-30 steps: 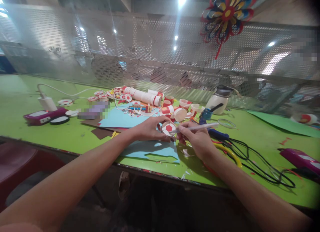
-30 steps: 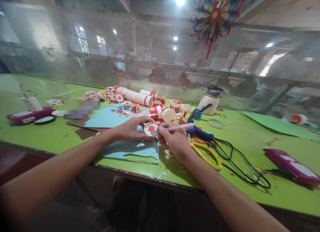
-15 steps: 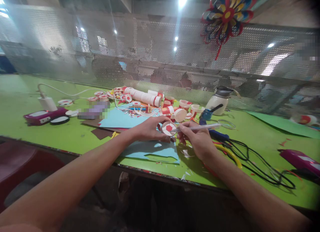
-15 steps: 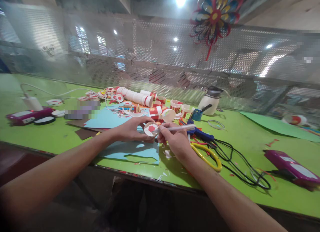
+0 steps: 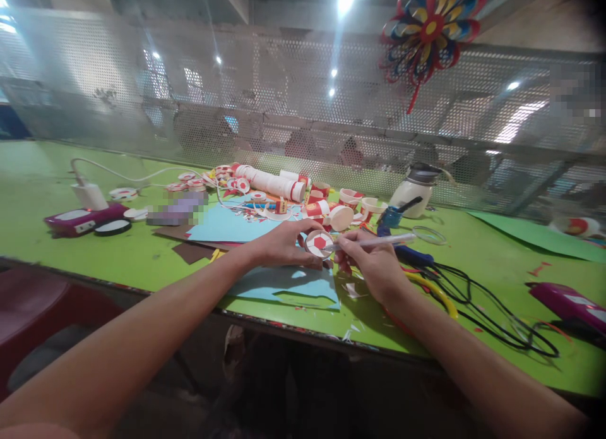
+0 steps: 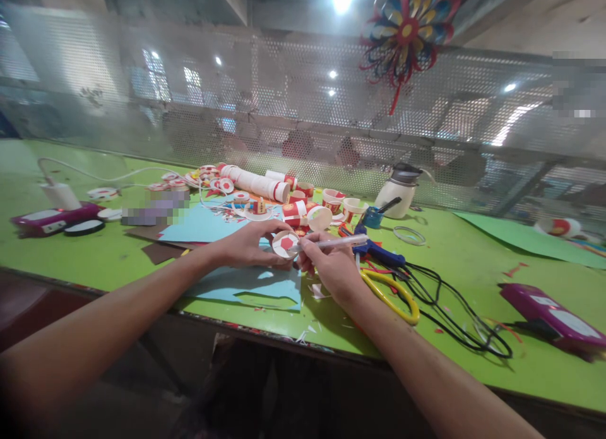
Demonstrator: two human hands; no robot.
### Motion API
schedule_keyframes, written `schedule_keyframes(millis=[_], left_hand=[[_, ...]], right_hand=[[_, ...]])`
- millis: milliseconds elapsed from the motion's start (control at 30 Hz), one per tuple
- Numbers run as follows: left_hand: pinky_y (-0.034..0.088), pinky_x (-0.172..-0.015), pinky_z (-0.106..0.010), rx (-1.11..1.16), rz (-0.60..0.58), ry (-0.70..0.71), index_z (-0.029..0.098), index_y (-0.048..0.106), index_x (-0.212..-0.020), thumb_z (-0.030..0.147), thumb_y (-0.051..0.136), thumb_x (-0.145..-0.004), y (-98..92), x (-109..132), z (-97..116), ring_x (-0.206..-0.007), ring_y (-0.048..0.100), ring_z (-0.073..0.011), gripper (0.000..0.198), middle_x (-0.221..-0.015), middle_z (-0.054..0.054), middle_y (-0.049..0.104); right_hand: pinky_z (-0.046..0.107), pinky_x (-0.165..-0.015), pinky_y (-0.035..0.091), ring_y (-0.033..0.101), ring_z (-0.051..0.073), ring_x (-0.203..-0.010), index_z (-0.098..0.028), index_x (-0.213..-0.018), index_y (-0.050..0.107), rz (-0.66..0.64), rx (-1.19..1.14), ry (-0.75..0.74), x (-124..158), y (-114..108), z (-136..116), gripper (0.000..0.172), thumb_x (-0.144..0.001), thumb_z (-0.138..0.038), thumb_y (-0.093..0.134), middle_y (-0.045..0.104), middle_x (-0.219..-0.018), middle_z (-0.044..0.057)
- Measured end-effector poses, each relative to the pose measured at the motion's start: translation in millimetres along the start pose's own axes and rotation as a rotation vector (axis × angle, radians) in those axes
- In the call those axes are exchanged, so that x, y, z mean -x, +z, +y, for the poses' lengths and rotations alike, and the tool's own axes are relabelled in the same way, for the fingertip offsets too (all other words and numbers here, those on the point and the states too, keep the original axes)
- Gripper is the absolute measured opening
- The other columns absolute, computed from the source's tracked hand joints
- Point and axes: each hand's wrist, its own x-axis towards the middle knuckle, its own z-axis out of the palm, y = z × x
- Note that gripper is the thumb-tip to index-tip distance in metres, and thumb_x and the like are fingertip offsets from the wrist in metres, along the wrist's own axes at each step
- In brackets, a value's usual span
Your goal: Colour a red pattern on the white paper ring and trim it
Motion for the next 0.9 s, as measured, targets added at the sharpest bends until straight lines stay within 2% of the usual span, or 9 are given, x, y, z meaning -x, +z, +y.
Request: schedule_keyframes(millis=[900], left_hand=[[0.047,-0.078,-0.031,-0.002,0.006,0.0,0.021,0.058,-0.113,0.046,0.072,-0.069,-0.5,-0.4,0.3,-0.09,0.061,-0.0183,0.053,-0.106,-0.004,0.066]], right_hand=[[0.023,-0.043,0.041,0.052,0.009,-0.045,-0.017,-0.074,0.061,-0.004,-0.016,-0.015,-0.1,-1.4,4.6,0.019,-0.08,-0.034,0.062,0.062,-0.055,-0.001]])
